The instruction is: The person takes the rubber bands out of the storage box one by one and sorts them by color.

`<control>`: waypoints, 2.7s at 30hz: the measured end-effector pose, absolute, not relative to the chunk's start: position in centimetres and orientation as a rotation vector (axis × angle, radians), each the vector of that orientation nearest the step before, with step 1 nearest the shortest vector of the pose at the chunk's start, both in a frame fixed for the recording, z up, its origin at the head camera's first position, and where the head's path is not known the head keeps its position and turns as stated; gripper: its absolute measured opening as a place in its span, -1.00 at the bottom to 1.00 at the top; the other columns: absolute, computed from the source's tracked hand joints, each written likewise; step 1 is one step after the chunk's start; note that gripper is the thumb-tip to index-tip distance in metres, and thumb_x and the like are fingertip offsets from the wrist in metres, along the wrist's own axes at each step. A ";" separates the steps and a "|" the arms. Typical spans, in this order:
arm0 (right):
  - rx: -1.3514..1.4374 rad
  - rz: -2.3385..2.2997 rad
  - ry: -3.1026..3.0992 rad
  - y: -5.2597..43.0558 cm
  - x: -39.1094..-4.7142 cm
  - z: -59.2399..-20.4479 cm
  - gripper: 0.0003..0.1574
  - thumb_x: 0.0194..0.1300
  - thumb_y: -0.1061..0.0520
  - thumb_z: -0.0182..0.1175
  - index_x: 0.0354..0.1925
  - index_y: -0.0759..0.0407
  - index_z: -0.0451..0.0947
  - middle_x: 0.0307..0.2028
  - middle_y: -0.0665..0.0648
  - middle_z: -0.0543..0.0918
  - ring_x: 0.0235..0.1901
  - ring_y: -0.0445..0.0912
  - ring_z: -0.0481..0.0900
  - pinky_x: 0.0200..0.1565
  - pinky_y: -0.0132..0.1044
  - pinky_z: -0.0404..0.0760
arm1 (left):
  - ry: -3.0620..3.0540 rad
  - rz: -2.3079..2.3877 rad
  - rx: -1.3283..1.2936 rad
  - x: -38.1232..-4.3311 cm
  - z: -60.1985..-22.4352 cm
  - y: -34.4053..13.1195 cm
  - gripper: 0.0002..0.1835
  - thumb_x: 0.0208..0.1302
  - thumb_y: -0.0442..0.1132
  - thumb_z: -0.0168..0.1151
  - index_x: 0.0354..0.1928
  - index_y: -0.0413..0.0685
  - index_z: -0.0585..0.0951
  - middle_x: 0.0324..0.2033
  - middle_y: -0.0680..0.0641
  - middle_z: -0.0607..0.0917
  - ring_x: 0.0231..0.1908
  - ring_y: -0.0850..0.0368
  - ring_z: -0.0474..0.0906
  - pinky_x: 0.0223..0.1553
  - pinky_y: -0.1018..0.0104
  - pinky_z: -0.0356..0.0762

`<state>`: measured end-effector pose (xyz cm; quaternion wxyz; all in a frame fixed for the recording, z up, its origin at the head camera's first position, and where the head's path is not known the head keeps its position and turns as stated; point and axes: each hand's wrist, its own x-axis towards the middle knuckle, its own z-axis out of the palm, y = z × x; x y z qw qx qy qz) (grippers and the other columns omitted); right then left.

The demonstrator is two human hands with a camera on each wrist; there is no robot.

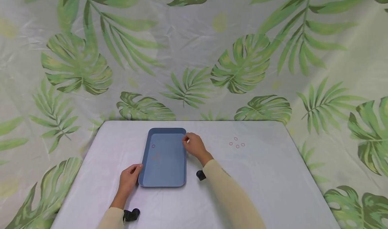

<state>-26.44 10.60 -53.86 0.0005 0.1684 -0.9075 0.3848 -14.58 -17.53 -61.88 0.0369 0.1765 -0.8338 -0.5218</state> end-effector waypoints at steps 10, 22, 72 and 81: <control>0.634 1.289 -2.920 7.1 -25.6 -55.2 -0.89 0.35 0.24 0.22 -0.17 0.22 0.63 -0.18 0.20 0.71 -0.22 0.01 0.64 -0.18 -0.19 0.61 | -2.569 -1.594 0.540 -14.6 -61.8 -17.6 -0.65 0.41 0.00 0.20 -0.07 -0.13 0.73 -0.13 -0.15 0.77 -0.19 0.17 0.59 -0.12 0.31 0.53; 0.858 0.914 -3.052 3.7 -24.8 -56.5 -0.84 0.22 0.25 0.28 -0.19 0.17 0.67 -0.20 0.15 0.69 -0.16 -0.02 0.59 -0.04 -0.15 0.57 | -2.552 -1.598 0.523 -14.8 -61.9 -17.6 -0.66 0.38 -0.01 0.24 -0.08 -0.13 0.74 -0.18 -0.15 0.78 -0.23 0.17 0.59 -0.18 0.37 0.51; 0.913 1.004 -3.130 2.1 -25.4 -55.4 -0.83 0.40 0.24 0.12 -0.31 0.20 0.64 -0.27 0.14 0.66 -0.27 -0.11 0.52 -0.15 -0.24 0.51 | -2.555 -1.610 0.532 -14.8 -61.7 -17.5 -0.65 0.39 -0.01 0.23 -0.08 -0.15 0.73 -0.21 -0.14 0.77 -0.27 0.22 0.53 -0.23 0.40 0.49; 0.876 1.197 -3.016 7.9 -25.2 -52.4 -0.89 0.43 0.18 0.15 -0.25 0.14 0.60 -0.18 0.14 0.66 -0.33 -0.14 0.50 -0.27 -0.32 0.49 | -2.550 -1.632 0.518 -14.7 -62.0 -17.2 -0.67 0.38 -0.01 0.24 -0.08 -0.11 0.74 -0.20 -0.11 0.77 -0.26 0.22 0.54 -0.21 0.41 0.49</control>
